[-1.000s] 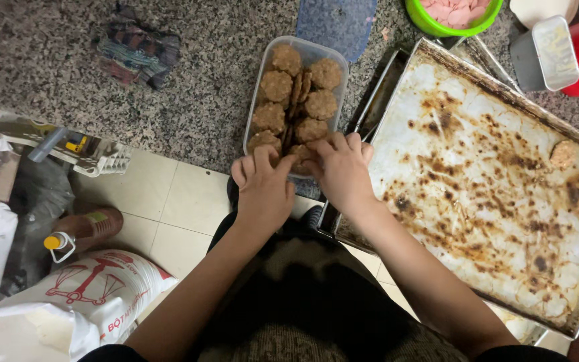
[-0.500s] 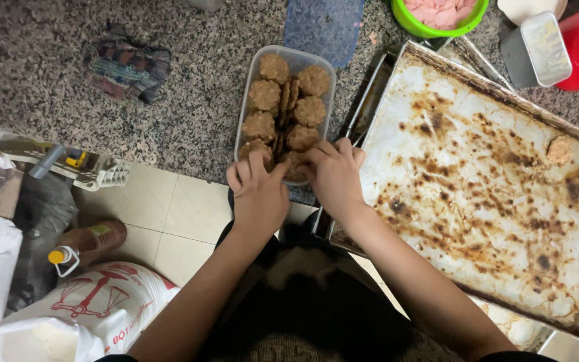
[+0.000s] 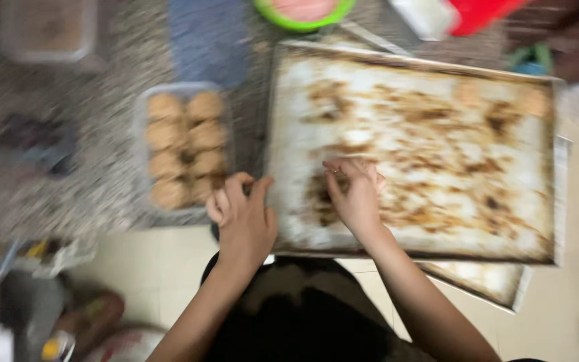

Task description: The person picks up cooked meatballs from a metal baking tray and place them into clear plastic containers by hand, then closes the containers with lids.

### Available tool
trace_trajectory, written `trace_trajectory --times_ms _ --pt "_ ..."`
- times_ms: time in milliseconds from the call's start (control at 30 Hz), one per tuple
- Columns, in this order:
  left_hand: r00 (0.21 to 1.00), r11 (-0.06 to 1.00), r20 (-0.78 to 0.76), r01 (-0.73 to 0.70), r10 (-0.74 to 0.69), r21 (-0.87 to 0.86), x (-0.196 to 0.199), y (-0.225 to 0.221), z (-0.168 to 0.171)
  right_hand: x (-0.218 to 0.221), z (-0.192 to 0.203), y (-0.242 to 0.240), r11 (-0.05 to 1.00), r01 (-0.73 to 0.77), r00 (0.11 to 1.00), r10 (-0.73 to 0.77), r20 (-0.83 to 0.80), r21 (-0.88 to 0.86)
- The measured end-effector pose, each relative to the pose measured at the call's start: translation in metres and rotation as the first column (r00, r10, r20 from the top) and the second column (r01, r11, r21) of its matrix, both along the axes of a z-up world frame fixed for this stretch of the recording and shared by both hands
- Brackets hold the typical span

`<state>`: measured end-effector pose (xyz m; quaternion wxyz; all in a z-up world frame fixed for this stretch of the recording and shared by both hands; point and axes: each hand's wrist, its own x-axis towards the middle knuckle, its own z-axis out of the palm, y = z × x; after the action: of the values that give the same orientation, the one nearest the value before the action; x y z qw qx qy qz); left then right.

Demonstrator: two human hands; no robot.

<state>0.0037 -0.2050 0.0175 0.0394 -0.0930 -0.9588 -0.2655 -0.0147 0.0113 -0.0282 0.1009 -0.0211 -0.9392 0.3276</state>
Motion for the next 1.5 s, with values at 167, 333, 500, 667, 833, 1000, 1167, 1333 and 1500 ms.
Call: trace_trajectory --times_ms 167,333,500,667,833,1000,1167,1333,1500 --pt "0.973 0.972 -0.022 0.230 -0.230 0.037 -0.008 0.081 0.005 0.005 -0.038 0.130 0.942 0.307 0.951 -0.310 -0.004 0.134" --pt "0.937 0.937 -0.062 0.346 -0.343 0.049 -0.010 0.147 0.006 -0.001 -0.071 0.263 0.805 0.562 0.818 -0.575 0.021 0.187" --pt "0.939 0.938 -0.015 0.343 -0.343 0.046 -0.011 0.186 0.003 -0.044 -0.090 0.330 0.779 0.586 0.793 -0.608 0.039 0.225" --pt "0.954 0.956 0.068 0.293 -0.293 0.009 -0.009 0.205 -0.001 -0.112 -0.097 0.328 0.838 0.477 0.847 -0.519 0.115 0.266" --pt "0.969 0.970 0.059 0.243 -0.241 -0.029 -0.012 0.210 -0.001 -0.142 -0.097 0.312 0.852 0.430 0.863 -0.485 0.143 0.299" --pt "0.973 0.970 0.105 0.218 -0.207 -0.108 -0.011 0.220 -0.006 -0.131 -0.102 0.330 0.872 0.466 0.870 -0.482 0.101 0.149" --pt "0.970 0.969 0.128 0.220 -0.206 -0.112 -0.010 0.231 -0.010 -0.117 -0.095 0.399 0.734 0.676 0.722 -0.677 0.145 0.062" --pt "0.968 0.968 0.129 0.229 -0.215 -0.104 -0.009 0.235 -0.016 -0.118 -0.093 0.446 0.692 0.666 0.684 -0.715 0.141 0.278" --pt "0.955 0.963 0.192 0.250 -0.227 -0.105 -0.006 0.238 -0.020 -0.130 -0.093 0.455 0.749 0.504 0.651 -0.657 0.381 0.429"
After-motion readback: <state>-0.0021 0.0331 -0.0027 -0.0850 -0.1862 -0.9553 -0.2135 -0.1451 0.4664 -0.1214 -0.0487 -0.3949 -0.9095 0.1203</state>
